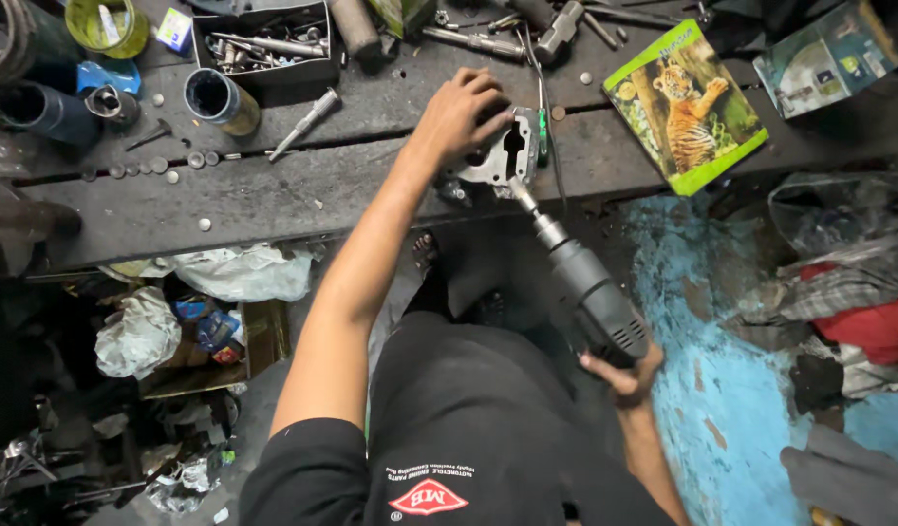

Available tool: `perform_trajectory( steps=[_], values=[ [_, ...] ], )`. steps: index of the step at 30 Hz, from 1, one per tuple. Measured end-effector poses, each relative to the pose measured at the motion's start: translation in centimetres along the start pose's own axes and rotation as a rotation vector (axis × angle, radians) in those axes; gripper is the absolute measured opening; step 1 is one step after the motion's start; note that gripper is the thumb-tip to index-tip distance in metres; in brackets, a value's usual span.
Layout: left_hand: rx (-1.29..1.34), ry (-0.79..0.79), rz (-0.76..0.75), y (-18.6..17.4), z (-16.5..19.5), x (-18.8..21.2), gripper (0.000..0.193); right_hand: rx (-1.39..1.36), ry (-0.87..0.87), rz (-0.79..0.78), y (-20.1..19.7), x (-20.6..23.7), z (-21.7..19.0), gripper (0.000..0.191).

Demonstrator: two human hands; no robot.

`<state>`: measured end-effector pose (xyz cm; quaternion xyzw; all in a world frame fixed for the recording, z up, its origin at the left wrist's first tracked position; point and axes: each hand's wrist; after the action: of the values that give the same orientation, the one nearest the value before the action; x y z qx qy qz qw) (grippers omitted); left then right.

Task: The person uses a handheld rotary tool to grind the surface of a metal engine cylinder head. They hold the part with one hand and operate the tool with the other, rotating the part to access different areas.

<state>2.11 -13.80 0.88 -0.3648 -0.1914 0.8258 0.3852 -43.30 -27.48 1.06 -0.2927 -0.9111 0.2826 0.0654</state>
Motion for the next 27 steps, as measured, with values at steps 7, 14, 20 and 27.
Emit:
perform_trajectory(
  steps=[7, 14, 20, 27],
  values=[
    [-0.444, -0.518, 0.622, 1.1, 1.0, 6.7, 0.026, -0.068, -0.121, -0.044, 3.8, 1.0, 2.4, 0.092],
    [-0.166, -0.502, 0.594, -1.2, 0.2, 9.2, 0.020, -0.192, -0.102, -0.043, 8.7, -0.8, 3.5, 0.092],
    [0.104, -0.466, 0.625, -2.3, -0.6, 9.3, 0.018, -0.395, 0.064, -0.091, 9.9, -1.6, 4.5, 0.074],
    [0.235, -0.483, 0.679, -2.1, -0.4, 9.2, 0.020, -0.738, 0.234, -0.283, 9.6, -2.2, 5.0, 0.034]
  ],
)
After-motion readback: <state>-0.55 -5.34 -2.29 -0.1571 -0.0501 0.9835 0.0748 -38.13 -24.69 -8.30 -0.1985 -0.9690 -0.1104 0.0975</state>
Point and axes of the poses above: each hand's wrist, its own x-axis away from the middle knuckle, its own y-axis out of the palm, z = x × y, and after that the axes turned 13 degrees about x, right-handed
